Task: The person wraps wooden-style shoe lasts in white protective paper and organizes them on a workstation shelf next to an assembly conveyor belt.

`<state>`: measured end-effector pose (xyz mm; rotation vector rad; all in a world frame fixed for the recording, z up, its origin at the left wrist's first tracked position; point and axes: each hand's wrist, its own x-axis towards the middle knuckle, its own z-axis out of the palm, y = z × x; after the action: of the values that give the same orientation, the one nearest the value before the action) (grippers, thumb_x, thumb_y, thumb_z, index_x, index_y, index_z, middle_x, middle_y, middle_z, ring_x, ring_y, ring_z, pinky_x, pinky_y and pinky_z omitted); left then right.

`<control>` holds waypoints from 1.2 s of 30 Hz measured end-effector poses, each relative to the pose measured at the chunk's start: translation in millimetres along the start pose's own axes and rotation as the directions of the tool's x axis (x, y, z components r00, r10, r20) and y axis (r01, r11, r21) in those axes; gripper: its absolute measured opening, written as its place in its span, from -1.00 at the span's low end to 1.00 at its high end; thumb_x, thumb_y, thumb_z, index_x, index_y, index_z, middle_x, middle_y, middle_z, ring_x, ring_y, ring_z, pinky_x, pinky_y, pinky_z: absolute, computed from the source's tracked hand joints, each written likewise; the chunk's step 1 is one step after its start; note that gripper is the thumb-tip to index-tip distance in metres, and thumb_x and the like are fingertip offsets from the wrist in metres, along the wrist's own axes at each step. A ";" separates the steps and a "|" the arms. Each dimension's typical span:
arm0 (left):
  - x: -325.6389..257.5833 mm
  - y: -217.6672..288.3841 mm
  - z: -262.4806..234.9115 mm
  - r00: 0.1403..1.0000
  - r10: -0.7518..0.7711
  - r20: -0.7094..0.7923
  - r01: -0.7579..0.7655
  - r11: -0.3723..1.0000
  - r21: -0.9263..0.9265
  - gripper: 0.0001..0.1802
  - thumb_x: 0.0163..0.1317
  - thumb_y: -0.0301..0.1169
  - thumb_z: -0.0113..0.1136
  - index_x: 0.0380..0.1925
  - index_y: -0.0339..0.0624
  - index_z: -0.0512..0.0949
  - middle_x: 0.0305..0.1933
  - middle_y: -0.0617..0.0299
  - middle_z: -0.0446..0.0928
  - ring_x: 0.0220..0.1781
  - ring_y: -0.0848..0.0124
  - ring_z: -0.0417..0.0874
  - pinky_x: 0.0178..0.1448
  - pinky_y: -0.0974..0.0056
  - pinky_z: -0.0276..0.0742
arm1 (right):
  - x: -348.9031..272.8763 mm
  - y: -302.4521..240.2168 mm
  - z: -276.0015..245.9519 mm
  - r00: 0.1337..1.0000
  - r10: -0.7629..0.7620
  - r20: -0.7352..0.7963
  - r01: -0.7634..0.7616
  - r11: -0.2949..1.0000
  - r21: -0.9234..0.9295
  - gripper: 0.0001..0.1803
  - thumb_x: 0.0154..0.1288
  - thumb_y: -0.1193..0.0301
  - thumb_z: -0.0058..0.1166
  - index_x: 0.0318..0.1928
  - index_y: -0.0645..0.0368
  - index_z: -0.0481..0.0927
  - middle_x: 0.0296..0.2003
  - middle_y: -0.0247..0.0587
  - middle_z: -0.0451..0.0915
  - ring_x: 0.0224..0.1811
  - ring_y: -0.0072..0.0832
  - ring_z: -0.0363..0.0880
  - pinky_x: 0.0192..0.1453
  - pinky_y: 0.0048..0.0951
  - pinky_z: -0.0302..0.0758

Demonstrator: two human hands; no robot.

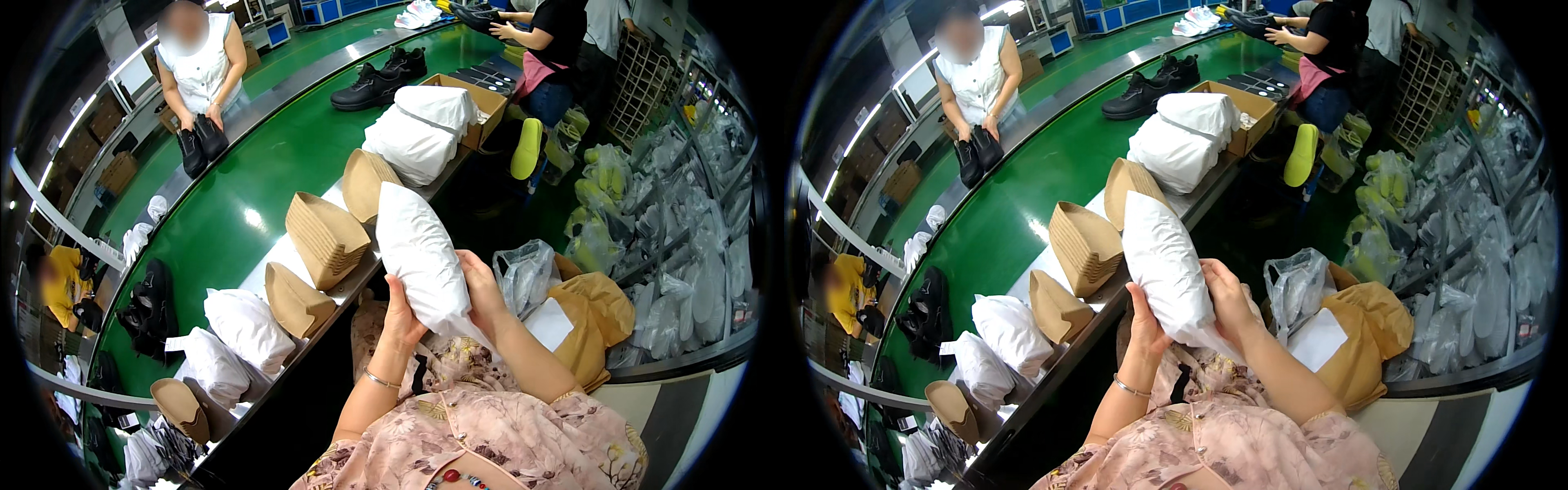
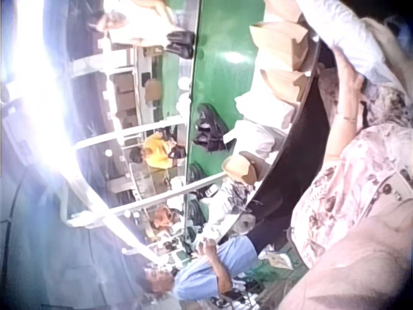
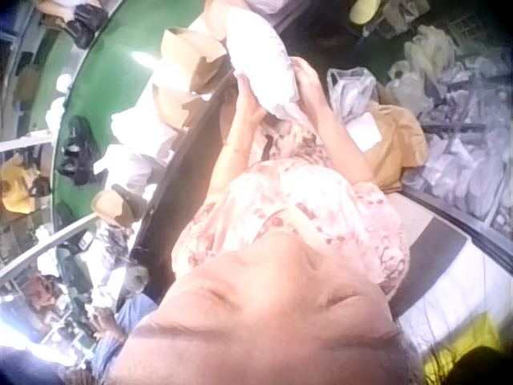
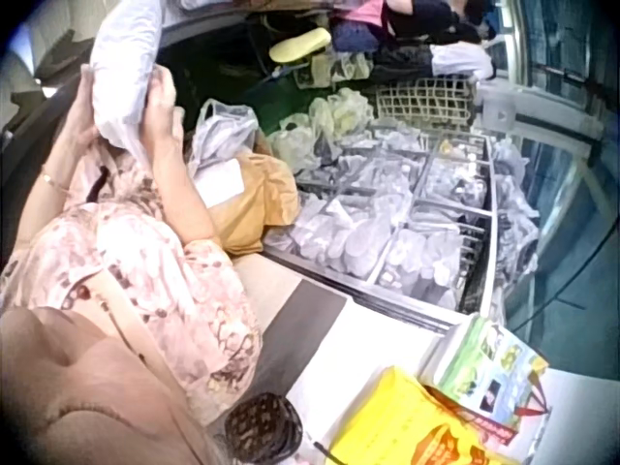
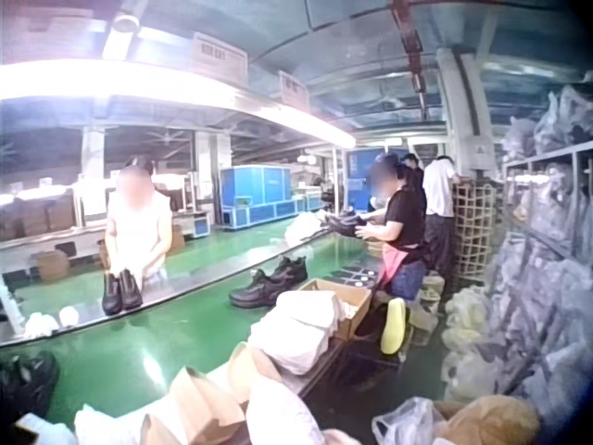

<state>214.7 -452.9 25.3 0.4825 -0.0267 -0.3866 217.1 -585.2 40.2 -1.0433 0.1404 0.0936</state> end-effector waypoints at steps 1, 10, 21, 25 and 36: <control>-1.6 -1.5 2.0 1.000 0.012 0.000 -0.012 1.000 -0.023 -0.01 0.07 0.30 -0.04 0.28 -0.25 0.06 0.27 0.04 0.26 0.27 0.18 0.33 0.29 0.07 0.31 | -1.2 -0.6 0.3 0.998 -0.049 0.036 0.050 0.998 -0.034 -0.68 0.42 0.29 -0.19 0.00 0.27 0.41 -0.14 -0.32 0.50 -0.10 -0.62 0.44 0.01 -0.60 0.38; 9.2 -7.9 -9.0 0.961 0.222 -0.167 -0.143 0.912 0.385 -0.14 0.22 0.21 -0.10 0.25 -0.32 0.13 0.22 0.01 0.32 0.22 0.21 0.38 0.28 0.15 0.31 | -5.6 5.3 7.4 0.988 -0.081 -0.134 0.085 0.996 0.025 -0.67 0.42 0.24 -0.18 -0.07 0.26 0.46 -0.21 -0.36 0.54 -0.16 -0.61 0.48 -0.04 -0.59 0.41; 6.5 23.3 -2.2 0.955 -0.054 0.292 0.014 0.990 0.138 -0.05 -0.07 -0.03 0.25 0.20 -0.45 0.14 0.19 -0.11 0.33 0.21 0.14 0.40 0.29 0.16 0.29 | 7.4 1.2 -1.0 0.843 0.511 0.167 -0.534 0.832 0.148 -0.49 0.34 0.03 -0.09 0.07 0.19 0.43 -0.10 -0.31 0.55 -0.06 -0.57 0.53 -0.02 -0.50 0.49; 0.9 24.0 3.6 0.996 0.004 0.086 -0.025 0.969 0.245 -0.06 -0.07 -0.01 0.20 0.18 -0.47 0.14 0.17 -0.14 0.33 0.18 0.09 0.41 0.26 0.14 0.32 | 7.7 2.6 -2.5 0.953 0.297 -0.055 -0.302 0.931 -0.206 -0.59 0.36 0.06 -0.13 -0.15 0.17 0.48 -0.25 -0.31 0.53 -0.22 -0.56 0.51 -0.13 -0.54 0.45; 16.9 29.4 18.2 0.971 0.220 -0.092 -0.187 0.941 0.281 -0.34 0.17 -0.01 0.01 0.10 -0.31 0.28 0.05 0.04 0.45 0.07 0.24 0.51 0.21 0.19 0.37 | -27.1 -41.4 1.1 0.944 0.027 0.328 0.118 0.903 -0.413 -0.25 0.06 0.48 0.22 0.23 0.25 0.10 -0.02 -0.16 0.41 0.06 -0.49 0.38 0.17 -0.48 0.29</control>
<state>238.7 -443.3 53.8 0.7666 -0.0109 -0.1481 196.3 -605.3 80.4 -1.4546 -0.2197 0.2624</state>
